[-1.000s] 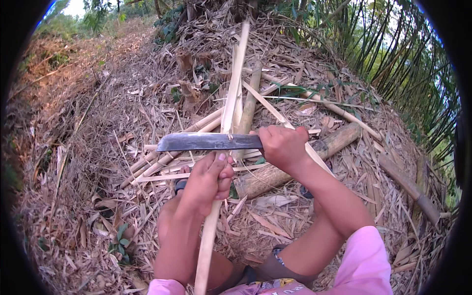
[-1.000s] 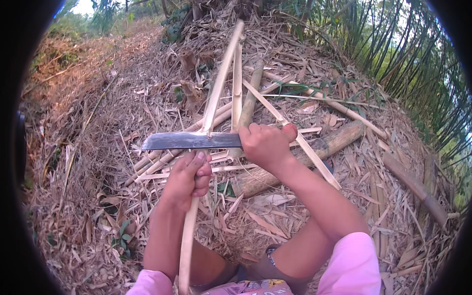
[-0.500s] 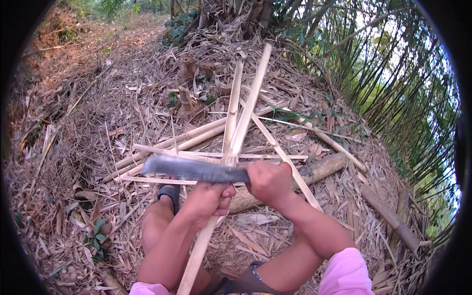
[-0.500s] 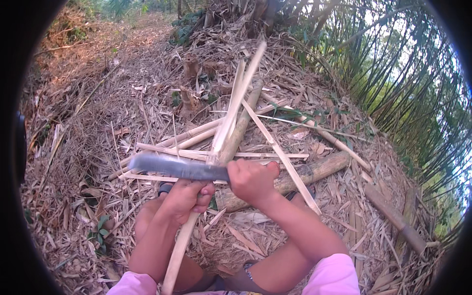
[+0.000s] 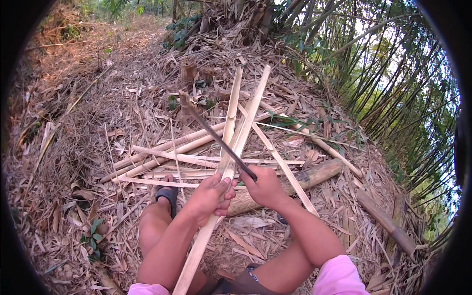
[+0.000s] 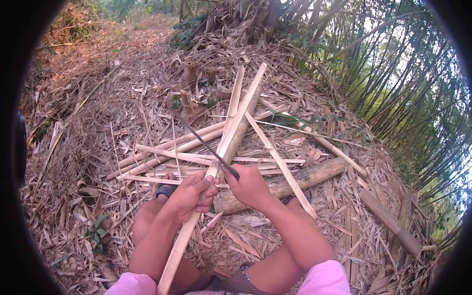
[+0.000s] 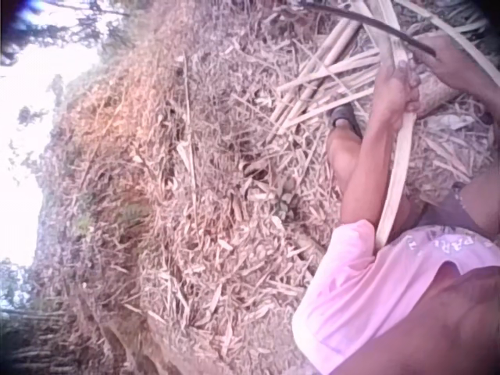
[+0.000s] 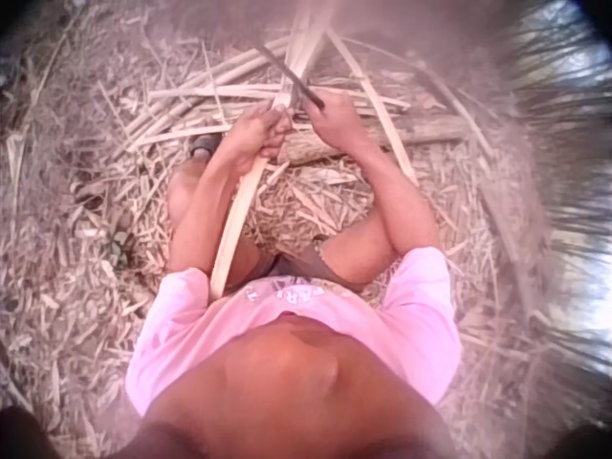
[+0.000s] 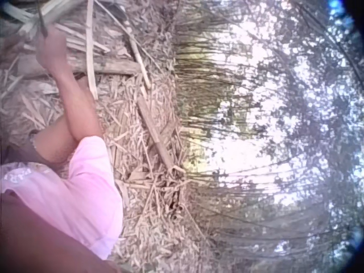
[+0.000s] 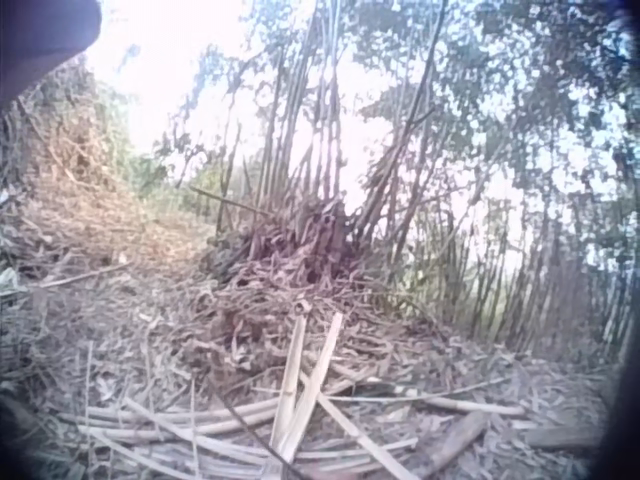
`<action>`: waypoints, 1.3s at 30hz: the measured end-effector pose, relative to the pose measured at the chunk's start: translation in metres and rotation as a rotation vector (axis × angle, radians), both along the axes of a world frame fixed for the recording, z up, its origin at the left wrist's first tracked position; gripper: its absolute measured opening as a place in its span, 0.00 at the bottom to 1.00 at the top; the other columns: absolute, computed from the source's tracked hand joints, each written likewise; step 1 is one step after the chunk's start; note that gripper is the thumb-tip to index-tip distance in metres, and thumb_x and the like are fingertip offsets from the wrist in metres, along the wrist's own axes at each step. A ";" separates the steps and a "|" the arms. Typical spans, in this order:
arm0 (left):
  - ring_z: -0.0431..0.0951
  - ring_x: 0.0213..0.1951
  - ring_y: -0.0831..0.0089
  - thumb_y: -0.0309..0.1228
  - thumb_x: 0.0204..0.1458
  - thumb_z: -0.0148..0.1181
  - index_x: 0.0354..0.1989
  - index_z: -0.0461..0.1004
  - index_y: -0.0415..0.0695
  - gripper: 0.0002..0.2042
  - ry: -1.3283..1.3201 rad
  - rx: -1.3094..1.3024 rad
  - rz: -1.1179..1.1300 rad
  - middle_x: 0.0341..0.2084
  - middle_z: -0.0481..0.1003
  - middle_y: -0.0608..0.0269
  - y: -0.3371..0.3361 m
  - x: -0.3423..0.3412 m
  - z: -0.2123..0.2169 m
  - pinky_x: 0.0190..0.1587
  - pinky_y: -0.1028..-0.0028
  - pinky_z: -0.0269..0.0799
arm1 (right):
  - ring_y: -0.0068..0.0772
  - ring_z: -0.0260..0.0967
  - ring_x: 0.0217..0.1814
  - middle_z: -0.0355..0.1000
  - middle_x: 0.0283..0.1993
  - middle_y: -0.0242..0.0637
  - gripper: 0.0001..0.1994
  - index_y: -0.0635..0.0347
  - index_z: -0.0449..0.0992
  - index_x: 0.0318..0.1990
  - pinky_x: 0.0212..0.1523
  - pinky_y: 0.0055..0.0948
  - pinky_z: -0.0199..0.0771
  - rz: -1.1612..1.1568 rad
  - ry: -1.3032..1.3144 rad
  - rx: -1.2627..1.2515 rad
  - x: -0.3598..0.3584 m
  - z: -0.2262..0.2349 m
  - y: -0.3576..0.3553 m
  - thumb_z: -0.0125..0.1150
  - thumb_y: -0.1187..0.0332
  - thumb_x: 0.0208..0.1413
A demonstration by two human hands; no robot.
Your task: The person processes bamboo by splitting stalks, using a machete to shave and smooth the outer surface of long strips, and bending the strips.
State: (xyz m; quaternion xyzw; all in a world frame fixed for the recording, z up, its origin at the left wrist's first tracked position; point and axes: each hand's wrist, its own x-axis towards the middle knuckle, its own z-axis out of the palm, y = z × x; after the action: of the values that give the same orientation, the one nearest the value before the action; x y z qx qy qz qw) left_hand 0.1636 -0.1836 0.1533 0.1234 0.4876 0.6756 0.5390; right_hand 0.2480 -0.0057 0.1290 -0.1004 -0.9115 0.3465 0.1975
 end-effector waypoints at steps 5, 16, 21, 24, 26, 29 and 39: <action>0.55 0.16 0.85 0.35 0.68 0.44 0.43 0.66 0.42 0.09 -0.008 0.051 0.037 0.22 0.64 0.70 0.004 0.008 0.000 0.16 0.81 0.52 | 0.46 0.73 0.23 0.70 0.22 0.42 0.08 0.59 0.71 0.30 0.25 0.40 0.72 -0.080 0.185 0.386 0.013 0.001 -0.008 0.64 0.66 0.51; 0.55 0.14 0.84 0.33 0.66 0.45 0.41 0.64 0.42 0.07 -0.086 0.037 0.018 0.21 0.61 0.71 -0.007 0.008 0.003 0.15 0.81 0.51 | 0.34 0.71 0.22 0.63 0.20 0.34 0.08 0.56 0.69 0.26 0.23 0.33 0.71 -0.096 0.209 0.880 0.011 0.002 0.003 0.62 0.67 0.49; 0.50 0.15 0.86 0.36 0.68 0.43 0.43 0.64 0.44 0.09 -0.181 0.007 -0.042 0.21 0.58 0.75 -0.005 0.018 -0.001 0.15 0.82 0.46 | 0.33 0.68 0.20 0.62 0.19 0.33 0.12 0.54 0.67 0.22 0.23 0.33 0.69 0.045 0.364 0.979 0.004 -0.003 0.043 0.60 0.65 0.55; 0.50 0.15 0.86 0.37 0.68 0.42 0.43 0.64 0.45 0.09 -0.177 -0.029 -0.022 0.21 0.58 0.75 -0.004 0.022 -0.004 0.16 0.82 0.46 | 0.32 0.68 0.19 0.61 0.18 0.32 0.13 0.54 0.67 0.22 0.22 0.33 0.69 0.036 0.372 1.040 0.004 -0.007 0.045 0.60 0.65 0.56; 0.50 0.15 0.87 0.37 0.69 0.42 0.43 0.64 0.44 0.09 -0.137 -0.052 0.008 0.21 0.58 0.75 -0.002 0.019 -0.002 0.16 0.82 0.46 | 0.30 0.64 0.18 0.60 0.18 0.28 0.10 0.49 0.70 0.23 0.34 0.40 0.53 0.025 0.397 1.033 -0.005 -0.010 0.058 0.62 0.64 0.54; 0.52 0.15 0.86 0.36 0.69 0.42 0.44 0.63 0.44 0.09 -0.145 -0.021 -0.037 0.22 0.59 0.74 0.003 0.014 -0.008 0.16 0.81 0.47 | 0.32 0.66 0.17 0.60 0.17 0.30 0.13 0.52 0.68 0.22 0.25 0.35 0.63 0.018 0.420 1.021 -0.002 -0.015 0.062 0.61 0.63 0.56; 0.52 0.13 0.86 0.35 0.67 0.44 0.46 0.64 0.45 0.08 -0.095 -0.053 0.021 0.19 0.60 0.74 -0.021 0.012 -0.003 0.12 0.83 0.48 | 0.53 0.75 0.29 0.74 0.24 0.51 0.19 0.67 0.76 0.27 0.30 0.45 0.71 -0.969 0.053 0.116 0.082 -0.015 0.167 0.52 0.60 0.64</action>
State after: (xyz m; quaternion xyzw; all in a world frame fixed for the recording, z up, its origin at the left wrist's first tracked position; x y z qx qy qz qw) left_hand 0.1753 -0.2043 0.1503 0.0719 0.4804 0.6732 0.5575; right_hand 0.3298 0.1617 0.1143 -0.4930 -0.7724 0.1659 0.3645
